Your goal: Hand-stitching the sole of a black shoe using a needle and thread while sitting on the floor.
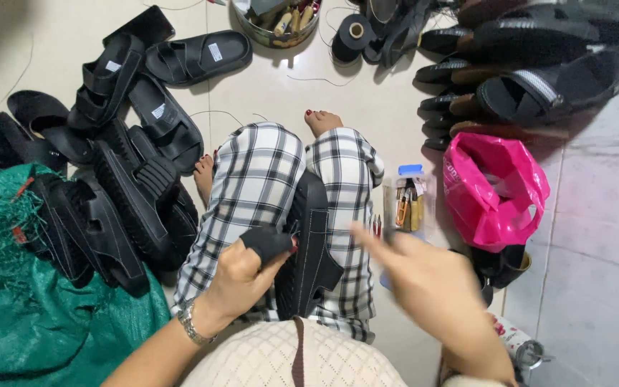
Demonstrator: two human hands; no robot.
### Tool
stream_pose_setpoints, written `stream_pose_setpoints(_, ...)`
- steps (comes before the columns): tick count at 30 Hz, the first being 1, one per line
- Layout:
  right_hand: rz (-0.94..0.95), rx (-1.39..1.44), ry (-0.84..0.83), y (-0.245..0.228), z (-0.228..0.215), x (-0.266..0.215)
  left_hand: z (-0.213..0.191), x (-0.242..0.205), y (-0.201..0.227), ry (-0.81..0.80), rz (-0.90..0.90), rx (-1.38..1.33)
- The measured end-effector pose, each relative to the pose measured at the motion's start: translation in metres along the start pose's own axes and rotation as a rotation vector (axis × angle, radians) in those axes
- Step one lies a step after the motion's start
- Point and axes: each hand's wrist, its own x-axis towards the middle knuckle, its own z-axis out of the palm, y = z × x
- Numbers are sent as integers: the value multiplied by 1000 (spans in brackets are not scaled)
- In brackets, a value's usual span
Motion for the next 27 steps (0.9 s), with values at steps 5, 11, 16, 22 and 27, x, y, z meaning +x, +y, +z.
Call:
stream_pose_setpoints(5,222,273,56,17,28,-25,-9,10,1,-21,-199,-128)
stream_pose_setpoints(11,-15,200,119,14,55,5,-90,10,-26,93,-195,686)
stream_pose_setpoints(16,-88,135,159,13,45,25,-58,34,-7,-245,-325,475)
stream_pose_setpoints(22,-91,155,86,21,47,27,-24,41,-32,-369,57,463)
stream_pose_setpoints(27,-81,224,28,18,42,30,-19,45,-42,-359,120,443)
